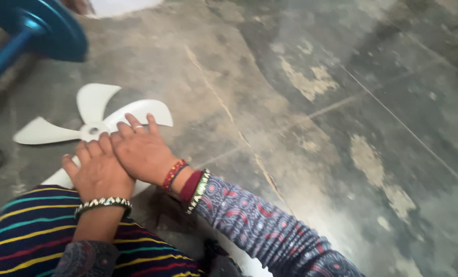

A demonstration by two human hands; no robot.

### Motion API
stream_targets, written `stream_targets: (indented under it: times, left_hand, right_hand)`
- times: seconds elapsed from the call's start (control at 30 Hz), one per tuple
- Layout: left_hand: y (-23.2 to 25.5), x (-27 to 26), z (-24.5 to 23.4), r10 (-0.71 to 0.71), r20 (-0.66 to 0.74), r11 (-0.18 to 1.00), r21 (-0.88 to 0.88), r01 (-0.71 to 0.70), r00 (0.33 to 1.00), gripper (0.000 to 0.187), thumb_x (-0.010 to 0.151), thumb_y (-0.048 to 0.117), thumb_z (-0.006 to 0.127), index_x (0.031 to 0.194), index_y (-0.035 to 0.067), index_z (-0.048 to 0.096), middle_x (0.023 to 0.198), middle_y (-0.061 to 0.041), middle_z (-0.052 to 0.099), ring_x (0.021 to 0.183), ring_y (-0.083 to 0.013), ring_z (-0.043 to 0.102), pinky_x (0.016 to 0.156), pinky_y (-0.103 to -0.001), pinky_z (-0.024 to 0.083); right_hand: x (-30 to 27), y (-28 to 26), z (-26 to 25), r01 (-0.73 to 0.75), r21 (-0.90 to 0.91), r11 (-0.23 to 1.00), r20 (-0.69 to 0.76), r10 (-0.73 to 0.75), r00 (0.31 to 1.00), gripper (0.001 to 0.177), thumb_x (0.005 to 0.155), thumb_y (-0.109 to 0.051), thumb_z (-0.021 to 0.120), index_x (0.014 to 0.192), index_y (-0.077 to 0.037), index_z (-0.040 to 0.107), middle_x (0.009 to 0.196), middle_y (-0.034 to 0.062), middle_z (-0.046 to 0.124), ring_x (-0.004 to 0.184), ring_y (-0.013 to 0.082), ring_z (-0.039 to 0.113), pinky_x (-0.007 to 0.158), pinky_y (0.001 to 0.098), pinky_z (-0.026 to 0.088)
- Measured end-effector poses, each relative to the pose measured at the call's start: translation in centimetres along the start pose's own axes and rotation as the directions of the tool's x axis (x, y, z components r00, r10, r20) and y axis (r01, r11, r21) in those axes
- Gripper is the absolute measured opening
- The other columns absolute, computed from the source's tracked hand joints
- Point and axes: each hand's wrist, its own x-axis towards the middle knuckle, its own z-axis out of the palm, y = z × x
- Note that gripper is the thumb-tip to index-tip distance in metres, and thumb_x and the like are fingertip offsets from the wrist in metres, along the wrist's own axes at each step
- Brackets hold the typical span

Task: The person disassembles a standing electric fan by removing the front grille, then the fan blades, and finally the rear grille. The components are placed on the floor beside the fan base.

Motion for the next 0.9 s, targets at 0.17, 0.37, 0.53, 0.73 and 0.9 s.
stream_targets:
  times: [0.17,0.37,0.53,0.73,0.9]
  left_hand:
    - [1.9,-0.6,0.4,-0.079,0.424,0.996,-0.005,0.089,0.902,0.062,0.094,0.042,0.056,0.147,0.011,0.045,0.139,-0.014,0.060,0.133,-0.0323,0.053,0.107,-0.060,0.033]
    - [3.1,-1.4,2.3,-0.163,0.742,0.982,0.058,0.179,0.650,0.071,0.097,0.045,0.057,0.153,0.009,0.032,0.150,-0.018,0.053,0.138,-0.0344,0.051,0.112,-0.050,0.039]
    - [3.7,-2.4,4.0,-0.180,0.872,0.984,0.151,0.098,0.456,0.081,0.094,0.045,0.067,0.158,0.009,0.030,0.155,-0.012,0.054,0.142,-0.0287,0.055,0.116,-0.044,0.044]
    - [4.3,-2.7,4.0,-0.064,0.950,0.993,0.091,-0.075,0.305,0.084,0.084,0.036,0.082,0.156,0.020,0.041,0.158,-0.004,0.052,0.145,-0.0269,0.053,0.118,-0.046,0.045]
    - [4.1,-2.7,4.5,-0.161,0.955,0.978,0.188,-0.088,0.249,0.080,0.088,0.034,0.080,0.158,0.022,0.043,0.161,-0.004,0.049,0.147,-0.0290,0.051,0.121,-0.053,0.039]
  right_hand:
    - [-2.5,0.6,1.2,-0.043,0.077,0.996,0.022,0.041,0.999,0.034,0.092,-0.024,0.052,0.121,-0.011,0.066,0.127,0.0152,0.064,0.133,0.0374,0.055,0.104,0.0702,0.040]
    - [-5.7,0.2,3.1,-0.215,0.178,0.960,0.291,0.157,0.944,0.032,0.100,-0.033,0.050,0.124,-0.019,0.065,0.119,0.0126,0.067,0.110,0.0354,0.068,0.082,0.0544,0.057]
    - [-8.5,0.3,5.8,-0.230,0.182,0.956,0.416,0.137,0.899,0.031,0.102,-0.036,0.048,0.124,-0.024,0.067,0.120,0.0157,0.067,0.103,0.0358,0.071,0.080,0.0463,0.059]
    - [-11.0,-0.3,11.4,-0.358,0.205,0.911,0.484,0.224,0.846,0.032,0.099,-0.038,0.055,0.120,-0.019,0.070,0.122,0.0199,0.063,0.104,0.0399,0.068,0.084,0.0477,0.057]
    - [-12.0,-0.2,14.6,-0.267,0.200,0.943,0.479,0.144,0.866,0.027,0.092,-0.022,0.059,0.109,-0.008,0.076,0.107,0.0181,0.076,0.100,0.0340,0.076,0.083,0.0447,0.061]
